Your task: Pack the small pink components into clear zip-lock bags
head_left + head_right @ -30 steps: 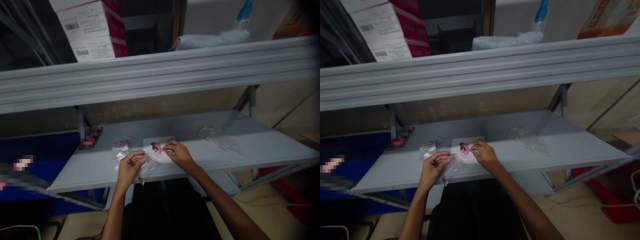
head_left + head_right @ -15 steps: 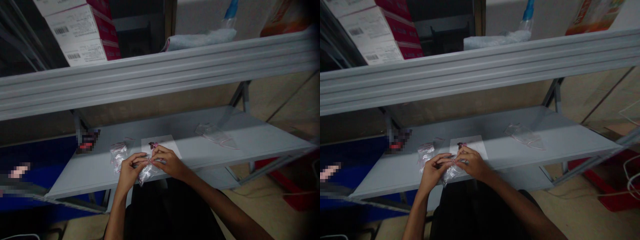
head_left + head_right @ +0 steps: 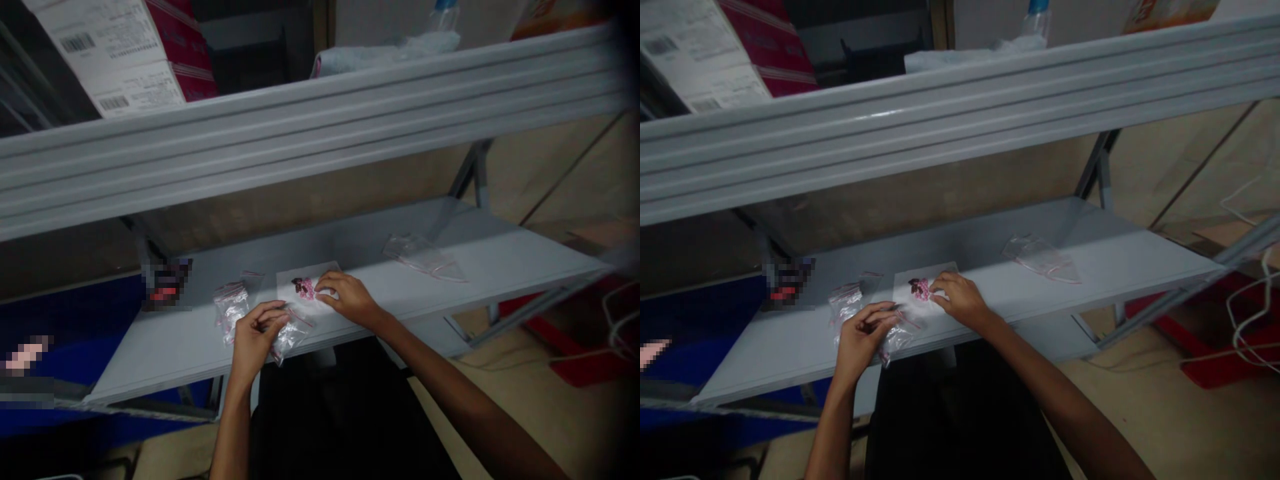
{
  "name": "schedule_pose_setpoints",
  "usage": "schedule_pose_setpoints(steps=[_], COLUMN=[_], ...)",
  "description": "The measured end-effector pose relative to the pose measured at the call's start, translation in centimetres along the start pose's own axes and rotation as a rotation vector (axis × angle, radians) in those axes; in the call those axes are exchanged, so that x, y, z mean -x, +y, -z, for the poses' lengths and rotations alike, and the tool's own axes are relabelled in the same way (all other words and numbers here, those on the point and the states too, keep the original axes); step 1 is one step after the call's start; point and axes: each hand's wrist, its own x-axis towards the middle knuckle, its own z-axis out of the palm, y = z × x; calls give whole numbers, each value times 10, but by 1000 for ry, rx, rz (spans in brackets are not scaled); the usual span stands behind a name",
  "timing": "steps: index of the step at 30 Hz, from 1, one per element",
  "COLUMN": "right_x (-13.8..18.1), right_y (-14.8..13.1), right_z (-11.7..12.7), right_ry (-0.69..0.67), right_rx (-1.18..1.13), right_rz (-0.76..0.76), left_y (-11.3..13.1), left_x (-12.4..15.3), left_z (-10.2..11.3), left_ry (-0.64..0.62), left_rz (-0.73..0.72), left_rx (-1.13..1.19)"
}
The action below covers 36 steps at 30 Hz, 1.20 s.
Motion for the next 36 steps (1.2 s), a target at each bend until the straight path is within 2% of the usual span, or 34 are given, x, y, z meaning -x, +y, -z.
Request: schedule_pose_setpoints(steps=[6, 10, 13, 16, 20, 23, 26, 29, 36], right_x=[-4, -2, 2, 4, 0, -2, -1, 0, -3], right_y=[-3, -29, -50, -57, -42, -23, -8, -2, -10], right_z=[2, 7, 0, -9, -4, 4, 3, -3, 2], right_ry=[11, 47, -6, -57, 63, 144, 87, 20, 26], right_rx=[-20, -256, -365, -396, -395, -216, -18, 73, 25], right_rz=[-5, 72, 156, 191, 133, 27, 5, 8, -47], left_y=[1, 6, 7, 7, 4, 3, 4, 7, 6], left_x=[-1, 0, 1, 1, 1, 1, 2, 2, 0], left_z=[-2, -3, -3, -3, -3, -3, -4, -4, -4], left_ry=[10, -17, -55, -67, -17, -10, -27, -28, -16], left_rz=[0, -10, -10, -9, -11, -19, -21, -8, -25], left_rx=[-17, -37, -50, -32, -35, -29, -24, -23, -40])
